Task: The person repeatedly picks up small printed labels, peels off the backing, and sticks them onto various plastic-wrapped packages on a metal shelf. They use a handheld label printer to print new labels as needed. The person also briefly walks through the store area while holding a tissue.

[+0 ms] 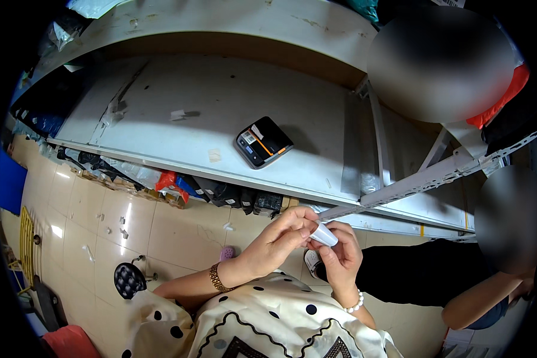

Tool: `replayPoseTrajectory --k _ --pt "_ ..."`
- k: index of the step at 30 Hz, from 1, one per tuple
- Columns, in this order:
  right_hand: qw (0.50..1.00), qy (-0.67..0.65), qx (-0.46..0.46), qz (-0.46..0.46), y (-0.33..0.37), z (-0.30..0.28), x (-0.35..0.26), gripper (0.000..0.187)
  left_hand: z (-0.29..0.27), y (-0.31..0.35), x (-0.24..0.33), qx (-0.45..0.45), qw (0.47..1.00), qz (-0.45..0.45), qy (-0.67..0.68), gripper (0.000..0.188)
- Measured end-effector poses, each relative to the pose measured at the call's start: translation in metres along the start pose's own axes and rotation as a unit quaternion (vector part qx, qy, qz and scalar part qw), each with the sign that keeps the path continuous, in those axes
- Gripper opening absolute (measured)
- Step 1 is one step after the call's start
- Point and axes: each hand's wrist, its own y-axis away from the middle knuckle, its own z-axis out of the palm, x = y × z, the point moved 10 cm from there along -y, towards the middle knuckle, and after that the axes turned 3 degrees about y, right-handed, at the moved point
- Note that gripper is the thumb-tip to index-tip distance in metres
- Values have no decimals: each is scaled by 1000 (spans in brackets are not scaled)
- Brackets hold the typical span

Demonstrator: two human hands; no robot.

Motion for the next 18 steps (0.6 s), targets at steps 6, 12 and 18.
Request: replayPoseTrajectory --k 6,12,18 --pt "998 -30 30 38 -2 -6 3 17 -1 0 5 18 997 18 -71 36" --pt "994 -70 53 58 -15 -7 -7 12 -12 -6 -1 56 980 -22 -191 16" --pt "994 -49 45 87 -16 -6 -11 10 -12 -2 17 108 980 16 -168 20"
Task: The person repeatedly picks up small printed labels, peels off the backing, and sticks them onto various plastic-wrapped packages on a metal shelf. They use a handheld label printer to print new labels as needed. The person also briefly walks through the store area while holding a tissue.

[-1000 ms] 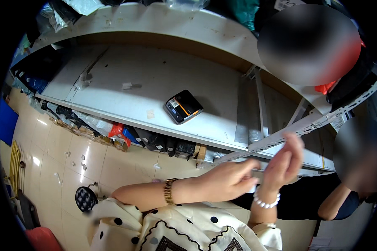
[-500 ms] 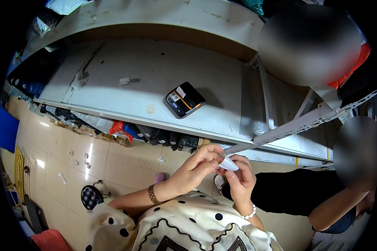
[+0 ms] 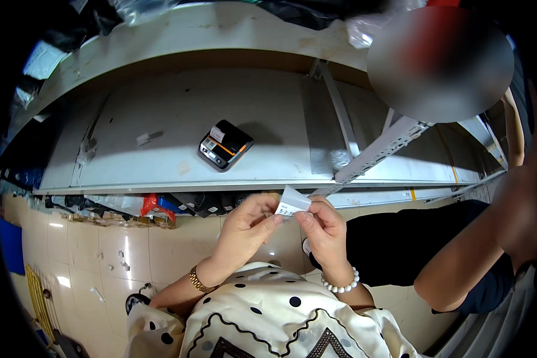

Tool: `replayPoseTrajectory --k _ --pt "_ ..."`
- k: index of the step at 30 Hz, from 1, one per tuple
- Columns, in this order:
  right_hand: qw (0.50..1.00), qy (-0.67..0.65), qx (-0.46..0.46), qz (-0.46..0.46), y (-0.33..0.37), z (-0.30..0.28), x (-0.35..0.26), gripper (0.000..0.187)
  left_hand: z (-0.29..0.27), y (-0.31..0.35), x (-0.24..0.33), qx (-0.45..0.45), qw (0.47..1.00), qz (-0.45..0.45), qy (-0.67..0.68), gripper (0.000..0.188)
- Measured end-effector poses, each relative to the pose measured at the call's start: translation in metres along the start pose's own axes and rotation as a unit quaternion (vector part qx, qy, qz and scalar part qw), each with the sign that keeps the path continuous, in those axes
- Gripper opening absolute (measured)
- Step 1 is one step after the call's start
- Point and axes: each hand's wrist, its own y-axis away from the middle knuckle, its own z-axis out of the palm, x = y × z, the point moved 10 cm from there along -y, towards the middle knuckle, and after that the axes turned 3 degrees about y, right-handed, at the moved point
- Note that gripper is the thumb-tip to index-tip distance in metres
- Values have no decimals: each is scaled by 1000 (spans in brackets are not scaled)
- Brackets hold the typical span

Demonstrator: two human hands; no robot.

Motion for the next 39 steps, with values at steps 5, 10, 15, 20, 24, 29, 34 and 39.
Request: replayPoseTrajectory --k 5,10,15,20,24,29,34,39 --pt "994 87 -52 -30 0 -1 -20 10 19 7 55 -59 953 191 -226 43" --pt "993 92 -65 -44 2 -1 -26 11 31 6 57 -111 943 174 -261 33" --pt "999 9 -21 31 10 -8 -4 17 28 7 50 -74 955 212 -192 15" --pt "983 105 -20 -151 11 -6 -53 26 37 13 64 -47 936 257 -237 11" --pt "992 43 -16 -118 15 -14 -51 14 55 16 78 -64 897 293 -325 13" --pt "989 65 -42 -127 18 -18 -67 13 69 20 89 -71 874 318 -361 17" --pt "984 79 -44 -152 21 -23 -72 15 75 21 90 -70 894 280 -344 15" --pt "997 12 -43 -63 11 -28 -63 16 74 10 90 -91 927 250 -266 9"
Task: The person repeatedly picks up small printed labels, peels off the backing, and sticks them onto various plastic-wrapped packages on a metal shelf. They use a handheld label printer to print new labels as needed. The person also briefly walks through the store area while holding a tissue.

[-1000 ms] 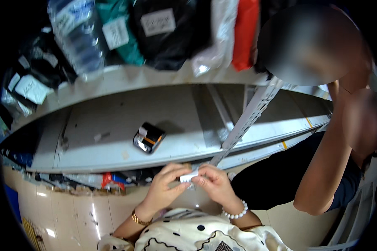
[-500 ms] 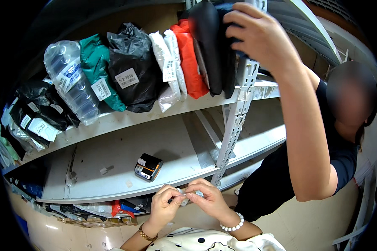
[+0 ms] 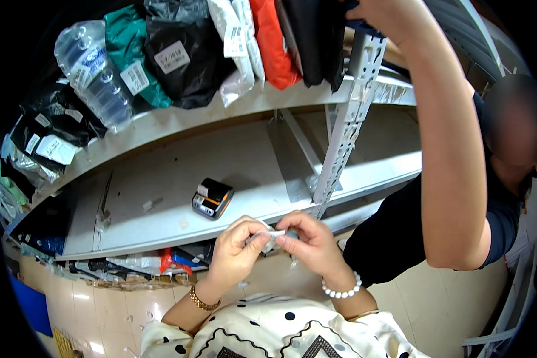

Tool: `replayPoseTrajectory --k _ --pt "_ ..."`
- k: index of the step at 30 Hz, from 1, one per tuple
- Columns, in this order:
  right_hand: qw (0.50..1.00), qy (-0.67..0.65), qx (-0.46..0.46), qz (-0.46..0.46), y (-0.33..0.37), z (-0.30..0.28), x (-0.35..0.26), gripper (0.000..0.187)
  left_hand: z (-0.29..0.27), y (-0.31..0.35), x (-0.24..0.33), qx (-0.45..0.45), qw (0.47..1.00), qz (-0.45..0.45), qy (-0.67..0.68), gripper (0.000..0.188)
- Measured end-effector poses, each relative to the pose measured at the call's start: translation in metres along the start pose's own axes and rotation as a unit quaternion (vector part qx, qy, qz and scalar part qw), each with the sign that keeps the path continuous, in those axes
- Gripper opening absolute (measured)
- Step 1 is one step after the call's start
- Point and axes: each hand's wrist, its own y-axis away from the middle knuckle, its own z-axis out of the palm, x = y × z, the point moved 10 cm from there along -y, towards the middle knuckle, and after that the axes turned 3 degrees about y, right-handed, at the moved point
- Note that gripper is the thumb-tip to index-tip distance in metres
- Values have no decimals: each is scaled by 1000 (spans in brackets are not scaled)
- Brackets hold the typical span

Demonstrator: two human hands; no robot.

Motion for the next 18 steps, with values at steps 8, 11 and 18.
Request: replayPoseTrajectory --k 8,11,18 --pt "998 -1 -42 -46 -9 12 -14 12 -10 -2 11 26 997 42 -62 18" --pt "998 18 -38 -37 -10 11 -19 10 -10 -4 17 33 990 77 -115 30" --pt "977 -55 148 -145 -9 -25 -35 6 -2 -10 40 -24 981 133 -142 39"
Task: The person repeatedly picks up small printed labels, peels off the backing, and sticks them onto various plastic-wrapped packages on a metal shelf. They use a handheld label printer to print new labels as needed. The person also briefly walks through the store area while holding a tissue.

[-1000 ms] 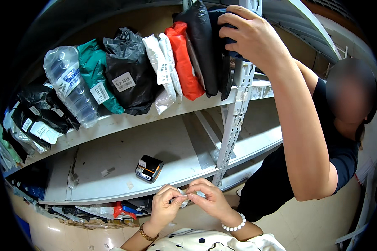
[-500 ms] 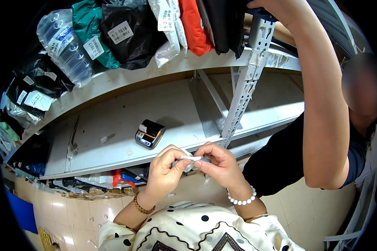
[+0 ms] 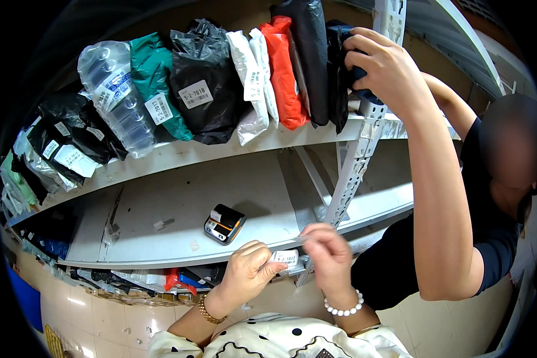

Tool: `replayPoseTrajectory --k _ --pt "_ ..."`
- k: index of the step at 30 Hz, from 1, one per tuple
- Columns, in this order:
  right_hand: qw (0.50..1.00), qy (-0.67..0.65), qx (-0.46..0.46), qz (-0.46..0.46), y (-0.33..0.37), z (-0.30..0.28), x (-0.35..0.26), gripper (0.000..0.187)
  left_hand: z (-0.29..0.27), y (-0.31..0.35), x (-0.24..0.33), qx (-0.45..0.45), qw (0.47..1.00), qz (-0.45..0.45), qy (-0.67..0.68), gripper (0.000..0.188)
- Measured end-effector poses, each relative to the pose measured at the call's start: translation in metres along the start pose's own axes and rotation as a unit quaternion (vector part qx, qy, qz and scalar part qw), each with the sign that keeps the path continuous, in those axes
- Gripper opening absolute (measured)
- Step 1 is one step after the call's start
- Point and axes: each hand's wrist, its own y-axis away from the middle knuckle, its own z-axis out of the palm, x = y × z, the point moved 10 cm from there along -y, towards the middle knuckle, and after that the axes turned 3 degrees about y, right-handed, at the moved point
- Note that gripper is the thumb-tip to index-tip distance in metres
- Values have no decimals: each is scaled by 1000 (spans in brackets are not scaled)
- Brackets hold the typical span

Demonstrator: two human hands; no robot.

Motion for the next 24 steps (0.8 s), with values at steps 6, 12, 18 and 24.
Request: replayPoseTrajectory --k 6,12,18,24 --pt "987 -124 95 -25 -18 -22 0 9 -39 -54 65 23 980 167 -106 26" --pt "991 -129 31 -26 -3 -1 3 8 -80 -138 85 95 981 170 0 20" --pt "990 -134 25 22 6 -2 12 6 -98 -162 33 101 973 41 201 19" --pt "994 -103 18 -29 -15 -10 -12 6 -85 -146 83 65 956 262 -117 17"
